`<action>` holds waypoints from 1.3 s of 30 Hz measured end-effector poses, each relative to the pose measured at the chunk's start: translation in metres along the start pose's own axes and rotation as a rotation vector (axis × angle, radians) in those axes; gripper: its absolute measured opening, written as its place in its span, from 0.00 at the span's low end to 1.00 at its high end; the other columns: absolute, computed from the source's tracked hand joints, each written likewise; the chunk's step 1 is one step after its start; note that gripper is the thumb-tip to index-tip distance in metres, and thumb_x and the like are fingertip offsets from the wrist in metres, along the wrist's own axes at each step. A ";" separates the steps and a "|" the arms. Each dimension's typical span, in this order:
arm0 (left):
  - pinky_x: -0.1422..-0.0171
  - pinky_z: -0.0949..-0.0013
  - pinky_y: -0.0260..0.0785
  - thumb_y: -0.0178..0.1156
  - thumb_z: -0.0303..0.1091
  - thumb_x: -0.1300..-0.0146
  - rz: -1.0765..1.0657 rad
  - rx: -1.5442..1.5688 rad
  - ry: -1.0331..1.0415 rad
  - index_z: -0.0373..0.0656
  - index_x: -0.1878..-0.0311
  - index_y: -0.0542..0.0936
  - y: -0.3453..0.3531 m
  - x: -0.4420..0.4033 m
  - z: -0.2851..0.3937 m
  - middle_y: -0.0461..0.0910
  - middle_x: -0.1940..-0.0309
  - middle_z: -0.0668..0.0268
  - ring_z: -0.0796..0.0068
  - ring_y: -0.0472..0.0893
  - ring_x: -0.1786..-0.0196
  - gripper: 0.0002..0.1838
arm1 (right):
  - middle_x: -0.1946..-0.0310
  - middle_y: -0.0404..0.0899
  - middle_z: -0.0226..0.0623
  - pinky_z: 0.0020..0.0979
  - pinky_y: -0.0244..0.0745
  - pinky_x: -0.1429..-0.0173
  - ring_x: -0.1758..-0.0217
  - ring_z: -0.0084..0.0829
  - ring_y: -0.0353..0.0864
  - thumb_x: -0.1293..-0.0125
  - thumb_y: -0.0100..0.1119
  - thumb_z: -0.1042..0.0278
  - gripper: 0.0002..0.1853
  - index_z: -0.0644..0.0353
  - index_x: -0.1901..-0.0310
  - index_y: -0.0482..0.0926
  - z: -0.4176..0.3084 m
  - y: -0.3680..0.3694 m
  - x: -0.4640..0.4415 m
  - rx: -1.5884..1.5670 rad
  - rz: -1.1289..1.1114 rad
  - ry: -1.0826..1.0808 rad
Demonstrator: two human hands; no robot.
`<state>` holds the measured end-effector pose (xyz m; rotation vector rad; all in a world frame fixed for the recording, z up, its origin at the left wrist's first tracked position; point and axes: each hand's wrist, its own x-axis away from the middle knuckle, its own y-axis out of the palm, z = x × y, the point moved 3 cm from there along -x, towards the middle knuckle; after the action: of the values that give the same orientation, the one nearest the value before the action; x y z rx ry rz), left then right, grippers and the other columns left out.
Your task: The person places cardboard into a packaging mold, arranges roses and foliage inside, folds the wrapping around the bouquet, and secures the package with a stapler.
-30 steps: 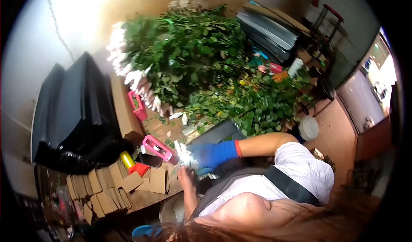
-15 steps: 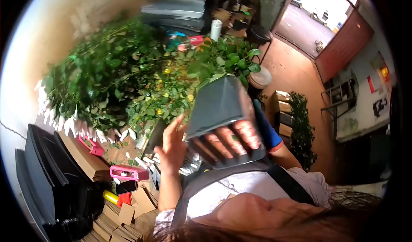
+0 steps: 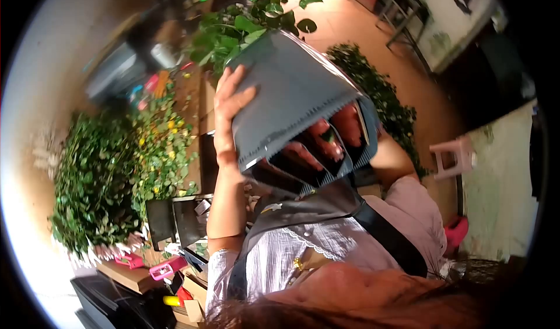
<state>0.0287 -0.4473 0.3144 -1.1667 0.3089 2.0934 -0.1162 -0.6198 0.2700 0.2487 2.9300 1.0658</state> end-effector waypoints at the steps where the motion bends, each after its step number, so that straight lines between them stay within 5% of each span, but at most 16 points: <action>1: 0.18 0.38 0.39 0.21 0.84 0.36 -0.003 0.054 -0.076 0.40 0.37 0.77 0.019 0.000 -0.013 0.68 0.29 0.43 0.41 0.56 0.21 0.57 | 0.25 0.66 0.45 0.41 0.64 0.21 0.26 0.39 0.70 0.18 0.39 0.52 0.30 0.61 0.23 0.61 -0.017 -0.007 0.010 -0.004 0.008 -0.021; 4: 0.16 0.44 0.38 0.21 0.81 0.32 0.059 0.332 -0.353 0.37 0.34 0.73 0.074 0.002 -0.042 0.67 0.27 0.48 0.52 0.54 0.18 0.55 | 0.25 0.65 0.45 0.41 0.64 0.21 0.26 0.38 0.70 0.16 0.36 0.52 0.29 0.61 0.23 0.61 -0.049 -0.028 0.033 -0.078 0.036 -0.042; 7: 0.22 0.53 0.59 0.33 0.79 0.31 0.213 0.616 -0.675 0.35 0.36 0.72 0.113 0.014 -0.077 0.73 0.33 0.52 0.59 0.73 0.33 0.51 | 0.26 0.67 0.45 0.41 0.64 0.21 0.27 0.38 0.71 0.16 0.35 0.55 0.27 0.60 0.24 0.63 -0.048 -0.076 0.039 -0.434 -0.061 0.022; 10: 0.28 0.57 0.67 0.37 0.79 0.31 0.297 0.685 -1.010 0.42 0.36 0.74 0.144 0.020 -0.085 0.78 0.39 0.61 0.64 0.76 0.38 0.47 | 0.29 0.73 0.41 0.41 0.66 0.22 0.31 0.34 0.75 0.16 0.37 0.59 0.24 0.61 0.28 0.69 -0.034 -0.123 0.051 -0.824 -0.099 0.114; 12: 0.30 0.59 0.68 0.37 0.79 0.31 0.243 0.649 -1.113 0.43 0.35 0.75 0.162 0.025 -0.098 0.78 0.40 0.64 0.65 0.77 0.39 0.46 | 0.30 0.74 0.36 0.39 0.64 0.22 0.31 0.31 0.75 0.17 0.40 0.57 0.24 0.60 0.29 0.70 -0.020 -0.154 0.066 0.263 0.228 -0.120; 14: 0.33 0.58 0.70 0.37 0.78 0.30 0.197 0.648 -1.205 0.44 0.34 0.74 0.176 0.030 -0.117 0.78 0.40 0.67 0.66 0.78 0.41 0.46 | 0.27 0.70 0.35 0.39 0.62 0.21 0.30 0.29 0.73 0.19 0.44 0.57 0.24 0.60 0.29 0.70 -0.039 -0.125 0.085 -0.567 0.589 0.205; 16: 0.29 0.55 0.69 0.35 0.79 0.31 0.041 0.681 -1.173 0.43 0.30 0.71 0.184 0.030 -0.140 0.76 0.36 0.63 0.63 0.76 0.36 0.49 | 0.26 0.68 0.36 0.38 0.61 0.21 0.28 0.29 0.72 0.19 0.45 0.61 0.23 0.59 0.28 0.69 0.017 -0.209 0.086 0.643 0.081 -0.317; 18: 0.26 0.52 0.66 0.34 0.80 0.32 -0.062 0.653 -1.182 0.43 0.27 0.69 0.188 0.023 -0.154 0.74 0.32 0.60 0.60 0.73 0.32 0.50 | 0.26 0.68 0.35 0.37 0.63 0.21 0.28 0.30 0.72 0.18 0.43 0.62 0.23 0.58 0.27 0.68 0.028 -0.214 0.069 0.700 0.120 -0.427; 21: 0.28 0.50 0.68 0.39 0.81 0.34 -0.040 0.604 -1.190 0.41 0.30 0.72 0.194 0.003 -0.166 0.76 0.35 0.59 0.59 0.77 0.37 0.51 | 0.28 0.71 0.36 0.36 0.69 0.26 0.31 0.31 0.75 0.16 0.39 0.58 0.24 0.58 0.27 0.67 0.028 -0.210 0.046 -0.647 0.048 -0.303; 23: 0.29 0.50 0.69 0.41 0.80 0.34 -0.130 0.558 -1.082 0.38 0.36 0.76 0.201 -0.016 -0.176 0.79 0.39 0.58 0.61 0.79 0.41 0.50 | 0.37 0.80 0.38 0.37 0.78 0.35 0.41 0.31 0.82 0.16 0.39 0.53 0.24 0.57 0.30 0.71 0.056 -0.245 0.012 -0.947 0.154 -0.214; 27: 0.20 0.41 0.53 0.32 0.64 0.22 -0.230 0.584 -0.787 0.36 0.58 0.77 0.200 -0.024 -0.242 0.80 0.42 0.44 0.48 0.70 0.28 0.37 | 0.49 0.86 0.34 0.36 0.81 0.45 0.54 0.28 0.85 0.18 0.44 0.52 0.20 0.54 0.40 0.79 0.077 -0.300 -0.017 -0.830 0.588 -0.239; 31: 0.18 0.38 0.52 0.37 0.58 0.20 -0.246 1.000 -0.999 0.34 0.63 0.78 0.200 0.012 -0.333 0.80 0.45 0.38 0.43 0.71 0.29 0.34 | 0.59 0.82 0.29 0.29 0.78 0.53 0.58 0.21 0.80 0.20 0.51 0.54 0.20 0.60 0.38 0.78 0.069 -0.350 -0.005 0.349 0.955 -0.254; 33: 0.31 0.54 0.72 0.42 0.52 0.20 -0.028 0.485 -1.327 0.35 0.59 0.79 0.210 0.043 -0.360 0.84 0.52 0.48 0.56 0.81 0.44 0.28 | 0.63 0.82 0.27 0.28 0.77 0.55 0.60 0.19 0.78 0.20 0.53 0.54 0.19 0.61 0.44 0.81 0.112 -0.402 -0.007 0.369 1.088 -0.215; 34: 0.50 0.67 0.77 0.42 0.50 0.20 -0.178 0.164 -1.173 0.38 0.56 0.79 0.202 0.077 -0.388 0.82 0.61 0.61 0.69 0.80 0.56 0.25 | 0.64 0.82 0.27 0.28 0.76 0.56 0.60 0.19 0.78 0.21 0.54 0.54 0.18 0.61 0.47 0.82 0.137 -0.427 -0.005 0.315 1.144 -0.203; 36: 0.50 0.66 0.72 0.51 0.45 0.21 -0.320 -0.021 -1.461 0.39 0.53 0.79 0.190 0.165 -0.421 0.79 0.62 0.64 0.71 0.77 0.58 0.17 | 0.62 0.83 0.27 0.28 0.75 0.54 0.59 0.17 0.76 0.21 0.54 0.56 0.16 0.62 0.51 0.81 0.144 -0.460 0.005 0.253 1.271 -0.353; 39: 0.40 0.58 0.72 0.62 0.49 0.31 -1.260 -0.246 -1.367 0.36 0.48 0.79 0.216 0.261 -0.399 0.82 0.54 0.49 0.57 0.81 0.49 0.23 | 0.50 0.85 0.44 0.37 0.76 0.50 0.52 0.36 0.83 0.23 0.56 0.57 0.20 0.69 0.45 0.79 0.146 -0.543 0.046 0.569 1.506 -0.114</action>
<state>0.0497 -0.6861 -0.1508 0.2400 -1.0544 1.2731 -0.2302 -0.9300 -0.1876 2.5465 2.4574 -0.0084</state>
